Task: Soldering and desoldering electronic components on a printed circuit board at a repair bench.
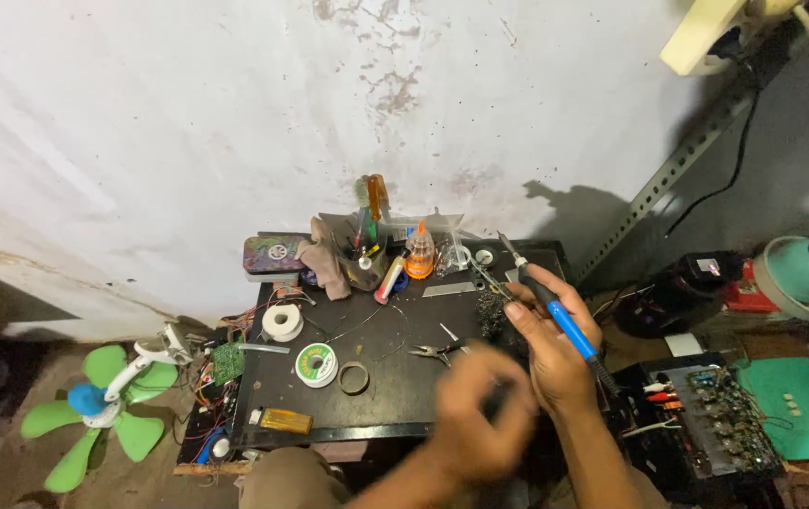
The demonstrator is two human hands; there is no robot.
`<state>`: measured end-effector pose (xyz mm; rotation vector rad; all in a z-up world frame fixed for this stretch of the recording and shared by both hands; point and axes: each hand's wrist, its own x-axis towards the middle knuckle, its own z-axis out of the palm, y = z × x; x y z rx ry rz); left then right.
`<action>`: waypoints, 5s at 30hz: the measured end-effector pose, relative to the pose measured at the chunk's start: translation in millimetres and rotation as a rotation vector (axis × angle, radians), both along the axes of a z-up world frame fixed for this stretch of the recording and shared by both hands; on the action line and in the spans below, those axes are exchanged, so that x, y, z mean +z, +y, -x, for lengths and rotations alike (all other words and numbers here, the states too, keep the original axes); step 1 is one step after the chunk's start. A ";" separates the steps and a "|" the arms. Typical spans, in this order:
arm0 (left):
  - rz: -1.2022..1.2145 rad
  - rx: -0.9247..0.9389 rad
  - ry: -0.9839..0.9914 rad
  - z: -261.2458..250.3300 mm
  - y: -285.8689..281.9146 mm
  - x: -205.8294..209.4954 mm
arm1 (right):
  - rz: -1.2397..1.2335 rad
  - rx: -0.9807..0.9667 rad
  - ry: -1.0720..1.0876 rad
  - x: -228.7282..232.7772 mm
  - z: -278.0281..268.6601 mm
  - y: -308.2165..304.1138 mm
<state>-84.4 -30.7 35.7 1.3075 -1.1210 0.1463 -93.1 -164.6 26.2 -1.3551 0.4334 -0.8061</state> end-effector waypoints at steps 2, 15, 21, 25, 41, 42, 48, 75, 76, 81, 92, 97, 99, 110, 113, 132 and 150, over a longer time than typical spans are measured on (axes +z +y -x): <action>0.001 0.317 0.370 -32.7 5.9 15.7 | -0.026 0.052 -0.009 5.4 5.1 4.8; -0.005 0.277 -0.302 -80.6 40.5 16.4 | 0.068 0.208 0.059 28.2 30.5 25.3; -0.004 0.295 -0.298 -77.3 40.4 17.5 | 0.098 0.180 0.089 30.3 33.9 26.5; -0.003 0.289 -0.292 -76.6 39.2 18.3 | 0.143 0.181 0.080 31.2 35.0 25.4; 0.175 0.435 -0.029 -61.6 9.1 -12.1 | 0.397 -0.122 0.024 26.8 34.5 59.6; 0.172 0.434 -0.026 -63.4 7.8 -15.6 | 0.396 -0.123 0.028 27.3 33.8 61.5; 0.169 0.441 0.023 -71.9 5.4 -29.5 | 0.367 -0.132 0.043 26.4 27.2 67.8; 0.113 0.386 0.192 -95.0 8.1 -52.0 | 0.350 0.017 0.062 17.9 27.2 44.4; 0.182 0.283 0.379 -98.1 6.1 -65.8 | 0.372 0.022 0.050 16.3 28.7 39.8; 0.209 0.076 0.729 -99.4 5.1 -68.2 | 0.400 0.030 0.017 -7.2 36.8 22.0; 0.315 -0.309 1.166 -88.7 -1.7 -80.0 | 0.331 0.074 0.071 0.3 62.4 25.3; 0.435 -0.421 1.107 -90.8 3.1 -81.3 | 0.235 0.109 0.036 -3.0 70.9 24.7; 0.461 -0.432 1.104 -91.7 4.0 -78.7 | 0.248 0.121 0.062 -10.7 73.3 19.8; 0.397 -0.445 1.089 -91.1 8.0 -77.7 | 0.455 -0.010 0.161 6.4 54.7 44.3; 0.416 -0.476 1.084 -91.3 7.7 -82.7 | 0.389 0.073 0.010 -0.5 53.5 37.5; 0.383 -0.444 1.044 -92.7 8.6 -79.6 | 0.335 0.066 -0.026 0.2 51.1 37.1; 0.372 -0.430 1.026 -93.8 8.4 -76.3 | 0.331 0.060 0.029 6.6 50.5 41.6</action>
